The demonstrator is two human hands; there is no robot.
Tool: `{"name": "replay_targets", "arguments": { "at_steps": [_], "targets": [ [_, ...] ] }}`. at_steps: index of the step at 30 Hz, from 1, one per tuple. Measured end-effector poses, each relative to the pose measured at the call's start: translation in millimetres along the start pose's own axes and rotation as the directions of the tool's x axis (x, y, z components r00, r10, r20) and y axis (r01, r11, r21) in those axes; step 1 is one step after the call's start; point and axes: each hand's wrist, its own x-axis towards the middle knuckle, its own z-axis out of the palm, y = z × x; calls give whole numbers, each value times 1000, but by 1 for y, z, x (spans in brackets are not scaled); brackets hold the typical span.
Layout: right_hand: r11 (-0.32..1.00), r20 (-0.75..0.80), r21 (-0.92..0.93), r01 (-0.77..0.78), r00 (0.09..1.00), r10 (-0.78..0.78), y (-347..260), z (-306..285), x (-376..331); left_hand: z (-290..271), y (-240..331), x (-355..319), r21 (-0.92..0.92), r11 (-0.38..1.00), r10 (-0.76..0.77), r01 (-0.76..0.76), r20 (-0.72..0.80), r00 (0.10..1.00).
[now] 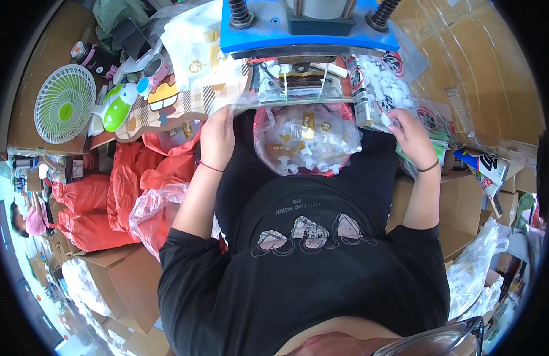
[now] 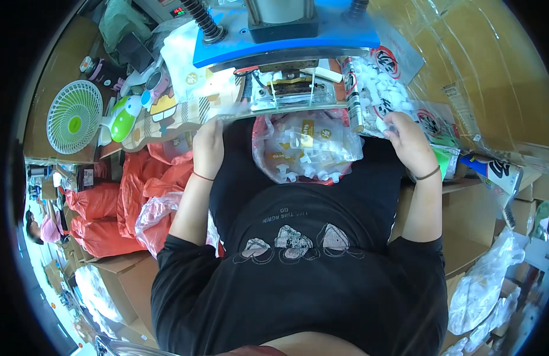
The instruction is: The recorder is using a heat sealing machine to seal plastic liquid spout pouches and organizing them into containers.
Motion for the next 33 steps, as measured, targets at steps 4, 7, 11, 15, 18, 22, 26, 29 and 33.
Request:
{"name": "replay_targets", "arguments": {
  "at_steps": [4,7,11,15,18,22,26,29,33],
  "targets": [
    [999,-61,-25,31,998,-32,14,5,17,19,24,-15,-552,790,-208,266,166,964],
    [989,-176,-140,41,982,-66,17,6,24,36,35,-22,-673,662,-182,331,284,941],
    [889,-433,458,-25,867,248,-14,14,30,55,61,-30,-719,538,-148,440,433,889],
    [883,-92,468,43,996,0,-37,36,38,61,77,-29,-721,468,-125,511,519,846],
    [802,-40,591,87,996,-79,-64,45,37,65,76,-29,-627,655,-87,421,491,867],
    [662,22,749,9,999,-39,-84,28,35,64,86,-31,-535,734,-101,418,523,846],
    [817,2,568,94,993,-116,-99,22,41,66,95,-33,-542,724,-112,426,517,848],
    [856,-119,477,199,980,-161,-107,25,48,62,102,-29,-541,679,-87,496,612,786],
    [888,-71,216,406,913,-401,-92,32,56,65,113,-36,-641,295,-32,709,735,677]
  ]
}}
